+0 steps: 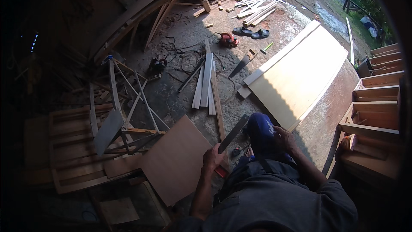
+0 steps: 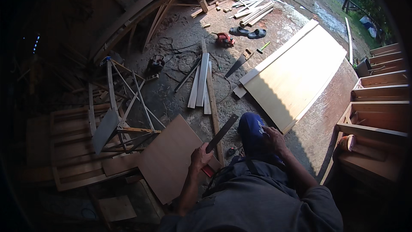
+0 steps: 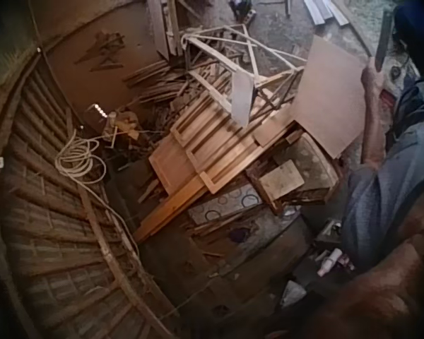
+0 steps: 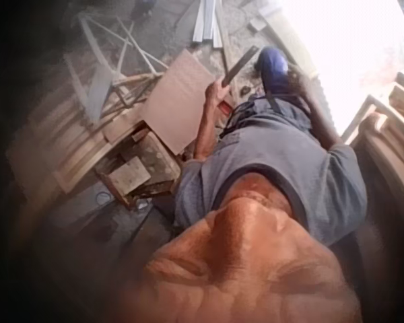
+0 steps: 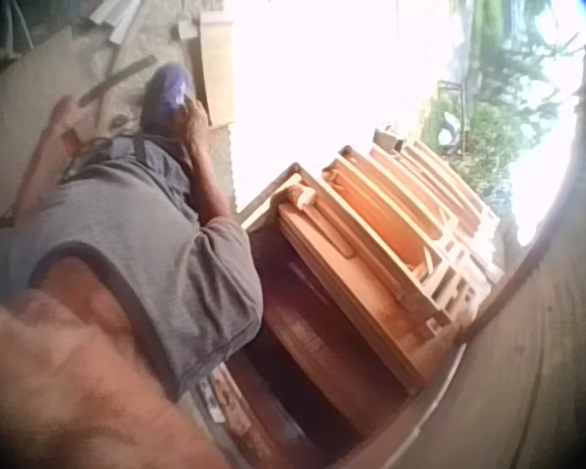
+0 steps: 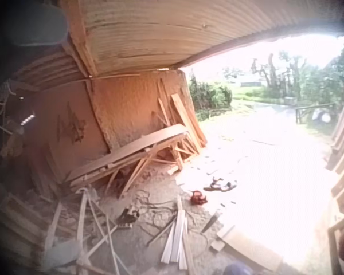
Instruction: The person uses a hand saw to cut a large sheet of plywood placed on a concrete surface. After cutting, the person lifts the cut piece and moves it aside, then retrieves a smaller piece of wood and places it on the remaining plywood.
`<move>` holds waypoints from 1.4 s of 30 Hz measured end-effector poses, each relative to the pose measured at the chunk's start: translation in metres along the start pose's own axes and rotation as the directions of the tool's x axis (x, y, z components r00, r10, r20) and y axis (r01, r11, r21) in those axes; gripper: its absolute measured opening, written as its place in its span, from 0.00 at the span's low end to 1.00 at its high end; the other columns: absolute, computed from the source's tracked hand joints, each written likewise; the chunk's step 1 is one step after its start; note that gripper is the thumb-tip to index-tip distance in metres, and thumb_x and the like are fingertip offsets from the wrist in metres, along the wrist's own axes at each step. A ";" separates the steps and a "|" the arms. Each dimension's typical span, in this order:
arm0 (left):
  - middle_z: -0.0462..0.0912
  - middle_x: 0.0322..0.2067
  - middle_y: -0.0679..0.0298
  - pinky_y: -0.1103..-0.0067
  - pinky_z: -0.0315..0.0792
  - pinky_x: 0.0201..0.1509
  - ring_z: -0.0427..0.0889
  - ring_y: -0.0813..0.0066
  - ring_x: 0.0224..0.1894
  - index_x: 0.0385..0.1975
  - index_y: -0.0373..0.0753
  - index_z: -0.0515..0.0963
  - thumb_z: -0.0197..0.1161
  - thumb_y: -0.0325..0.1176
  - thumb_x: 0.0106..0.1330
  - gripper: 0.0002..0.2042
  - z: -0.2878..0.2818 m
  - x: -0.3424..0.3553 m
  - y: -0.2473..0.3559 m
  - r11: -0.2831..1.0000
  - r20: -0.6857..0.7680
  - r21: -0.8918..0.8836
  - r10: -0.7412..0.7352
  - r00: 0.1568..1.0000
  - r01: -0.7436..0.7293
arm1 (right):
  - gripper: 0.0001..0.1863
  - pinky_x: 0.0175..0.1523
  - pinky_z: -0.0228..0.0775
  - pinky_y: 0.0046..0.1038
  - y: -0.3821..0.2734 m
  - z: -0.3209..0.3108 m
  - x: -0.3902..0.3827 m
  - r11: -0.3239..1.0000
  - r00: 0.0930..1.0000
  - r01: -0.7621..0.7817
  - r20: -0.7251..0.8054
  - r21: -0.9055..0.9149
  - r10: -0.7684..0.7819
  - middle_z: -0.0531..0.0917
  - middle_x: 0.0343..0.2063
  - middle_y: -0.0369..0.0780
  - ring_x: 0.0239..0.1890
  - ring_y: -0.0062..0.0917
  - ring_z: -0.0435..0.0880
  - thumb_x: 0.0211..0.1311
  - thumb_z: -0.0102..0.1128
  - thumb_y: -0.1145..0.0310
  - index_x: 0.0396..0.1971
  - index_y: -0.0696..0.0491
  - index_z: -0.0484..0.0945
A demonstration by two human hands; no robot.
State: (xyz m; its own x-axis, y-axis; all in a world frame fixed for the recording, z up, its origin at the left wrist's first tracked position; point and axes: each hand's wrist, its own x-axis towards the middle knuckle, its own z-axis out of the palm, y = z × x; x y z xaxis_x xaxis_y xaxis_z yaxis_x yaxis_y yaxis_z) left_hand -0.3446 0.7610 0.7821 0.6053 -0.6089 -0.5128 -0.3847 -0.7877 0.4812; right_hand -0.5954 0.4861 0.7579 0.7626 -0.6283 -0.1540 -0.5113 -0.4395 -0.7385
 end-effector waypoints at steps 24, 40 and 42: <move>0.78 0.57 0.43 0.65 0.73 0.61 0.80 0.49 0.58 0.63 0.34 0.72 0.64 0.47 0.65 0.30 -0.193 0.472 0.036 0.987 0.114 -0.158 0.009 0.993 0.009 | 0.27 0.53 0.74 0.45 0.070 -0.036 0.387 0.634 0.655 -0.718 0.030 -0.285 0.755 0.83 0.45 0.55 0.49 0.48 0.83 0.58 0.66 0.54 0.49 0.59 0.75; 0.85 0.45 0.54 0.71 0.76 0.51 0.83 0.64 0.46 0.55 0.34 0.78 0.61 0.43 0.66 0.23 -0.216 0.968 0.062 0.999 0.436 -0.033 -0.004 0.900 0.020 | 0.20 0.29 0.68 0.35 0.123 0.111 0.488 -0.100 -0.064 -0.878 0.093 0.468 0.994 0.80 0.30 0.41 0.28 0.26 0.78 0.63 0.64 0.58 0.42 0.61 0.78; 0.84 0.50 0.49 0.67 0.74 0.58 0.83 0.53 0.54 0.54 0.35 0.79 0.59 0.43 0.65 0.22 -0.221 1.045 0.092 0.997 0.389 0.060 -0.061 0.919 0.041 | 0.18 0.28 0.66 0.34 0.089 0.112 0.544 -0.201 -0.129 -0.857 0.181 0.474 0.975 0.79 0.30 0.39 0.27 0.25 0.77 0.66 0.61 0.58 0.43 0.59 0.77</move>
State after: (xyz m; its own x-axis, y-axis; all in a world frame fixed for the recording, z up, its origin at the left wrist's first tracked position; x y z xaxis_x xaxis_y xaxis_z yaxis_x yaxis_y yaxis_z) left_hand 0.4065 0.0732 0.4472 0.3085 -0.5480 -0.7775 -0.4008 -0.8162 0.4162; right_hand -0.1818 0.1770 0.5355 -0.5255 -0.2315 -0.8187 -0.3627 0.9314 -0.0305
